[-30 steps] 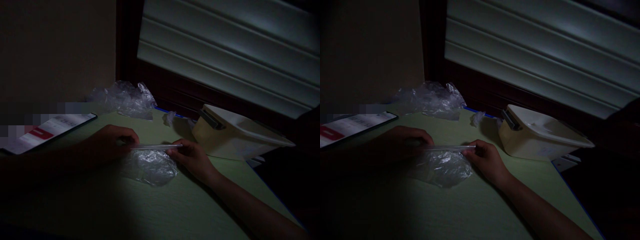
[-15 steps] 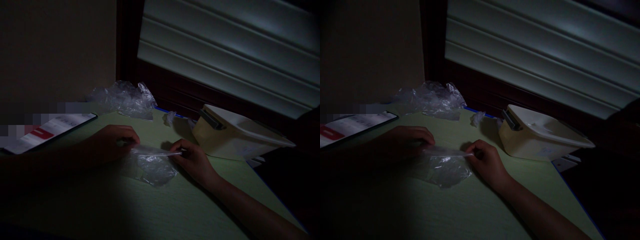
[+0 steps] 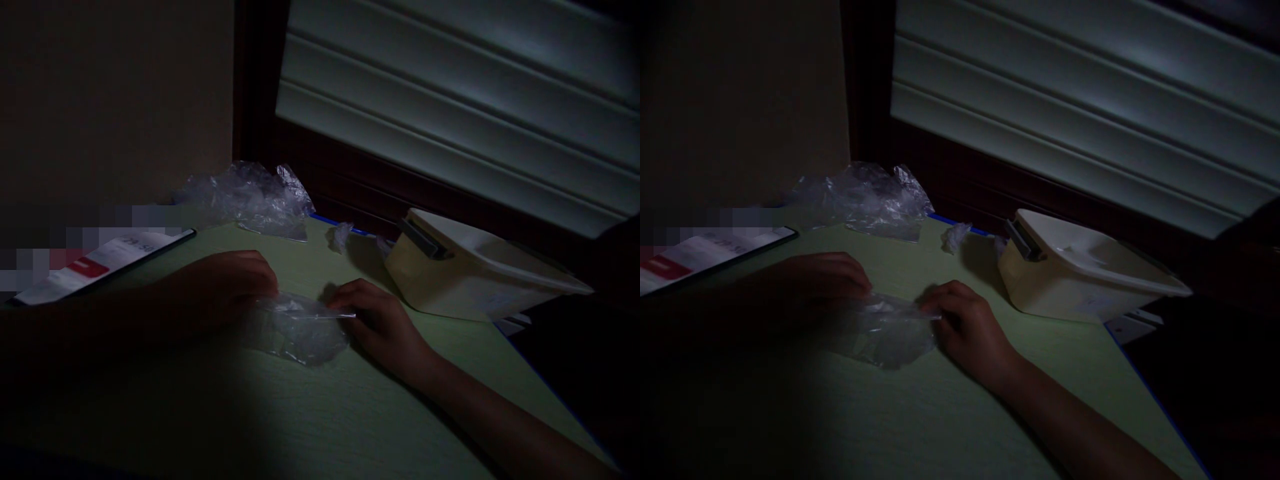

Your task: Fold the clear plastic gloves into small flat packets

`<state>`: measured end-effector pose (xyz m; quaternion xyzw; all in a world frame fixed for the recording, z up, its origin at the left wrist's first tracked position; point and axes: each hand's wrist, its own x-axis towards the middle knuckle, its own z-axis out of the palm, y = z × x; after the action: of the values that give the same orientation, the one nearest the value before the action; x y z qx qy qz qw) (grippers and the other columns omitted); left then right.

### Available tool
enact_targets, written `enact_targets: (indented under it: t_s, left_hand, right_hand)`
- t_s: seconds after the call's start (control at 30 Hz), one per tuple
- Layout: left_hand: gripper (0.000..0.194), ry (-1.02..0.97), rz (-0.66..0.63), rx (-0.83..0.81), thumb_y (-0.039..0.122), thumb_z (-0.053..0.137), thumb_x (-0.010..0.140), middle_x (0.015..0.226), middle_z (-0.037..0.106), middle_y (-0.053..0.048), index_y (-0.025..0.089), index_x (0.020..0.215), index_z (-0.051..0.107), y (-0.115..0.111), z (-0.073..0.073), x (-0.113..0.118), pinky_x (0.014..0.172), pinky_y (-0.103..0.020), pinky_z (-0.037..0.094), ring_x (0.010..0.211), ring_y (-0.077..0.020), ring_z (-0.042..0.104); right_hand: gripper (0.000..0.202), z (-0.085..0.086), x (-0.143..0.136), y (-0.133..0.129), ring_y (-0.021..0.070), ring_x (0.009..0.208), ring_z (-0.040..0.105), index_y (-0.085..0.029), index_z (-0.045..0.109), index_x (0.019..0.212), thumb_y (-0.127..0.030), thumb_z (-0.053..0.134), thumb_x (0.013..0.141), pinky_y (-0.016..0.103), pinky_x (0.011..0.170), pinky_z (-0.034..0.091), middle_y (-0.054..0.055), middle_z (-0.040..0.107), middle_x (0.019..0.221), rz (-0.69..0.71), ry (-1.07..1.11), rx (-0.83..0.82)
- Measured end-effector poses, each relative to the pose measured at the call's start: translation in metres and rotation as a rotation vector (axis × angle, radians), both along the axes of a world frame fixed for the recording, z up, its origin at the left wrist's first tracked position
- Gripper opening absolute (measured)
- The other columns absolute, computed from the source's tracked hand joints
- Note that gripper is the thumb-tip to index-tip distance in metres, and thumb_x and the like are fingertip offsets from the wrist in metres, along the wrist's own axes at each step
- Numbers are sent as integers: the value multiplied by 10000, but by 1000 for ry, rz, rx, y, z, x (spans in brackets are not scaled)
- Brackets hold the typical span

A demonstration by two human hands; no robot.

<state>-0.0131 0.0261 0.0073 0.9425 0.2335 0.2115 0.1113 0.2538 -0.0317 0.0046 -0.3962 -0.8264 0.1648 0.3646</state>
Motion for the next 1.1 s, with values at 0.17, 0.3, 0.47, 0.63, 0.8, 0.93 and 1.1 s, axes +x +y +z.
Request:
enact_targets:
  t_s: [0.17, 0.3, 0.47, 0.63, 0.8, 0.93, 1.1]
  left_hand:
    - [369, -31, -76, 118, 13, 378, 859, 1091, 659, -50, 185, 1044, 646, -5, 5, 0, 870, -286, 469, 1007, -164, 576]
    - [349, 23, -167, 246, 29, 398, 844, 1082, 679, -39, 210, 994, 655, -1, -2, -2, 872, -296, 463, 991, -174, 598]
    - [311, -26, -227, 180, 103, 386, 858, 1032, 704, -41, 236, 942, 654, 3, -10, -2, 853, -276, 477, 947, -174, 637]
    - [346, -4, -211, 209, 58, 404, 823, 1113, 683, -58, 225, 1014, 638, 0, -13, -2, 912, -312, 465, 1033, -198, 613]
    - [371, -80, -254, 307, 49, 420, 874, 1224, 631, -70, 216, 1172, 564, 3, -25, -5, 1005, -304, 420, 1142, -188, 569]
    - [391, -145, -304, 246, 28, 385, 856, 1214, 626, -98, 196, 1176, 534, 8, -31, -7, 983, -305, 455, 1157, -190, 567]
    - [473, -147, -301, 170, 5, 407, 811, 1275, 601, -85, 225, 1215, 519, 11, -34, -10, 994, -343, 461, 1203, -201, 544]
  right_hand:
    - [447, -3, 3, -2, 201, 943, 656, -213, 744, 892, 35, 438, 680, 353, 789, 546, 83, 681, 1001, -6, -90, 52]
    - [436, -8, 6, -1, 222, 991, 653, -197, 756, 919, 25, 444, 711, 373, 817, 552, 105, 684, 1038, -49, -168, 101]
    - [367, -4, 4, -4, 236, 978, 652, -162, 726, 983, -36, 451, 775, 401, 829, 551, 133, 683, 1051, -92, -202, 150]
    - [357, 8, -3, -16, 233, 1144, 597, -133, 604, 1231, -189, 420, 930, 410, 940, 503, 176, 631, 1238, -79, -190, 251]
    - [525, 12, -10, -21, 284, 1304, 488, 3, 530, 1319, -370, 375, 983, 438, 1041, 440, 243, 528, 1382, 142, -386, 181]
    - [530, 13, -12, -20, 292, 1180, 603, 21, 634, 1187, -352, 307, 1000, 413, 977, 497, 244, 643, 1235, 163, -443, 185]
    - [510, 15, -12, -23, 247, 824, 716, -76, 733, 852, -265, 281, 993, 332, 736, 554, 170, 742, 872, 30, -456, 288]
